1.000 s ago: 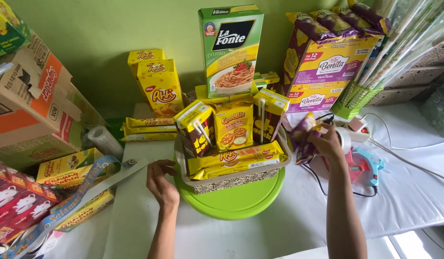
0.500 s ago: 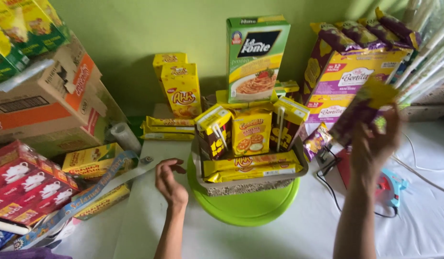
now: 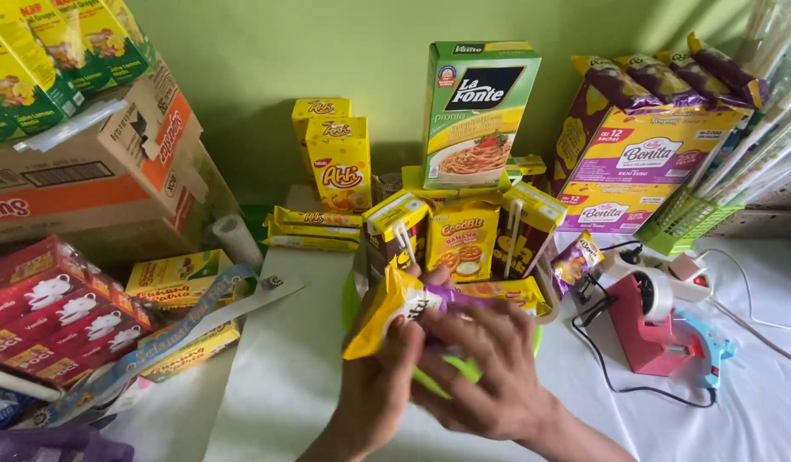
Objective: Assembling a snack bouquet by arranging various food packages in a basket and securing them with hot glue.
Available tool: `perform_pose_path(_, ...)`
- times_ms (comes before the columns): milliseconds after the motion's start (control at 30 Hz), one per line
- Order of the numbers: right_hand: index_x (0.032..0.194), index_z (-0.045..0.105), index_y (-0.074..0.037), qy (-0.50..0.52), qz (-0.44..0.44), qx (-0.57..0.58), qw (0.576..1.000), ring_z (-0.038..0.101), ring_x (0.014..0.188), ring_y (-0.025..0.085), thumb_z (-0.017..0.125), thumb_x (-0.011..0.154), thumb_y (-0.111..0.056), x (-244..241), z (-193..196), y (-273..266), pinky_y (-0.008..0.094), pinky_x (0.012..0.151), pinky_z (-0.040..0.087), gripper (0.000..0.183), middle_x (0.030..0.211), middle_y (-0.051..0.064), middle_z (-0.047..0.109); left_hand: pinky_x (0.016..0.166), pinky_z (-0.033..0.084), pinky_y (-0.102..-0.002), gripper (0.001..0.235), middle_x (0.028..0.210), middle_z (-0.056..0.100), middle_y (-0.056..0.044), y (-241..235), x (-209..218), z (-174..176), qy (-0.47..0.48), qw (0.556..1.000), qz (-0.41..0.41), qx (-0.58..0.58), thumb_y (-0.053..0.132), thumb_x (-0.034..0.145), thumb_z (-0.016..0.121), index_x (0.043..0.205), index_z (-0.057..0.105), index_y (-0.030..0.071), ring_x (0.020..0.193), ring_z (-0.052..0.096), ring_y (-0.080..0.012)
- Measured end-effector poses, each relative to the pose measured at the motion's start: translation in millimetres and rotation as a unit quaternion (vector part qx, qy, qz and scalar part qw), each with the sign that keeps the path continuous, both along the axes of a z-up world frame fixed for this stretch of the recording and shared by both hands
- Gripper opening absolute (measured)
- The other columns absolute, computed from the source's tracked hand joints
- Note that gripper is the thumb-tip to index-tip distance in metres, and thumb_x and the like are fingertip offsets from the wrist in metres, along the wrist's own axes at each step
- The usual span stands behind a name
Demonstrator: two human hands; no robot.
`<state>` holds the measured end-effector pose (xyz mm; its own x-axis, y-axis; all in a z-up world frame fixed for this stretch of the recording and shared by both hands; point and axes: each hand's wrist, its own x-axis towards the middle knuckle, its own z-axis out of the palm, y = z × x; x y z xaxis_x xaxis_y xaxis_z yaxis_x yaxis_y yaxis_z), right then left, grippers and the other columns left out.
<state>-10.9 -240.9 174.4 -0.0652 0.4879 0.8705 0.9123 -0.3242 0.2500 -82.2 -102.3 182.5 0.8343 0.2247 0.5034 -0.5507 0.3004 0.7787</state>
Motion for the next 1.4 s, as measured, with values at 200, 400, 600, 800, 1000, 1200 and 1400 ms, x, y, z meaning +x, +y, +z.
perform_pose_path(200, 0.136, 0.051, 0.000, 0.447, 0.093, -0.001, 0.890, 0.073, 0.097, 0.018, 0.077, 0.085, -0.036, 10.7, -5.4, -27.7, 0.027, 0.077, 0.061, 0.068, 0.123, 0.014, 0.068, 0.101, 0.059, -0.043, 0.059, 0.150, 0.054, -0.021, 11.8, -6.2, 7.0, 0.005, 0.999, -0.011, 0.053, 0.043, 0.108, 0.045, 0.146, 0.048, -0.001, 0.123, 0.065, -0.0321)
perform_pose_path(400, 0.126, 0.067, -0.003, 0.606, 0.125, 0.024, 0.786, 0.085, 0.063, 0.017, 0.081, 0.078, -0.019, 21.8, 29.0, -51.4, 0.026, 0.050, 0.070, 0.052, 0.094, 0.005, 0.083, 0.096, 0.051, -0.033, 0.079, 0.138, 0.057, -0.008, 30.9, 3.4, 18.2, -0.031, 0.981, 0.058, 0.182, 0.074, 0.103, 0.039, 0.141, 0.053, 0.006, 0.117, 0.059, -0.0178)
perform_pose_path(600, 0.137, 0.053, 0.000, 0.498, 0.183, 0.245, 0.811, 0.062, 0.122, 0.015, 0.073, 0.093, -0.027, 115.6, 90.6, -70.4, 0.026, 0.111, 0.056, 0.056, 0.126, 0.005, 0.062, 0.080, 0.050, -0.035, 0.059, 0.129, 0.066, -0.021, 52.0, -4.0, 11.6, -0.074, 0.988, 0.131, 0.036, 0.058, 0.106, 0.049, 0.129, 0.055, 0.004, 0.092, 0.065, -0.0231)
perform_pose_path(800, 0.125, 0.061, -0.005, 0.516, 0.141, 0.215, 0.817, 0.069, 0.111, 0.016, 0.071, 0.096, -0.014, 158.3, 88.2, -50.4, 0.034, 0.102, 0.063, 0.033, 0.123, 0.005, 0.069, 0.077, 0.051, -0.036, 0.046, 0.125, 0.067, -0.019, 57.8, -3.5, -0.3, -0.057, 0.986, 0.153, 0.034, 0.048, 0.107, 0.044, 0.120, 0.058, 0.006, 0.087, 0.067, -0.0248)
perform_pose_path(1000, 0.132, 0.058, -0.007, 0.543, 0.187, 0.236, 0.784, 0.070, 0.110, 0.015, 0.073, 0.093, -0.017, 168.3, 72.2, -42.2, 0.032, 0.100, 0.064, 0.043, 0.126, 0.006, 0.070, 0.077, 0.052, -0.035, 0.042, 0.125, 0.066, -0.019, 62.8, -1.8, -4.9, -0.065, 0.986, 0.151, 0.036, 0.043, 0.109, 0.042, 0.117, 0.057, 0.005, 0.087, 0.066, -0.0253)
perform_pose_path(1200, 0.129, 0.055, -0.005, 0.535, 0.205, 0.205, 0.794, 0.070, 0.111, 0.016, 0.074, 0.092, -0.011, 159.6, 83.0, -31.9, 0.029, 0.103, 0.062, 0.043, 0.125, 0.009, 0.069, 0.076, 0.052, -0.036, 0.035, 0.123, 0.067, -0.019, 63.7, 0.8, -8.5, -0.052, 0.985, 0.163, 0.032, 0.036, 0.108, 0.043, 0.114, 0.058, 0.005, 0.084, 0.066, -0.0258)
perform_pose_path(1400, 0.137, 0.051, -0.006, 0.564, 0.206, 0.171, 0.781, 0.067, 0.117, 0.021, 0.072, 0.091, -0.014, 159.5, 84.0, -30.6, 0.038, 0.106, 0.063, 0.051, 0.130, 0.009, 0.066, 0.076, 0.052, -0.036, 0.033, 0.121, 0.067, -0.019, 65.9, 0.7, -10.5, -0.039, 0.986, 0.162, 0.026, 0.034, 0.106, 0.046, 0.114, 0.058, 0.004, 0.084, 0.066, -0.0260)
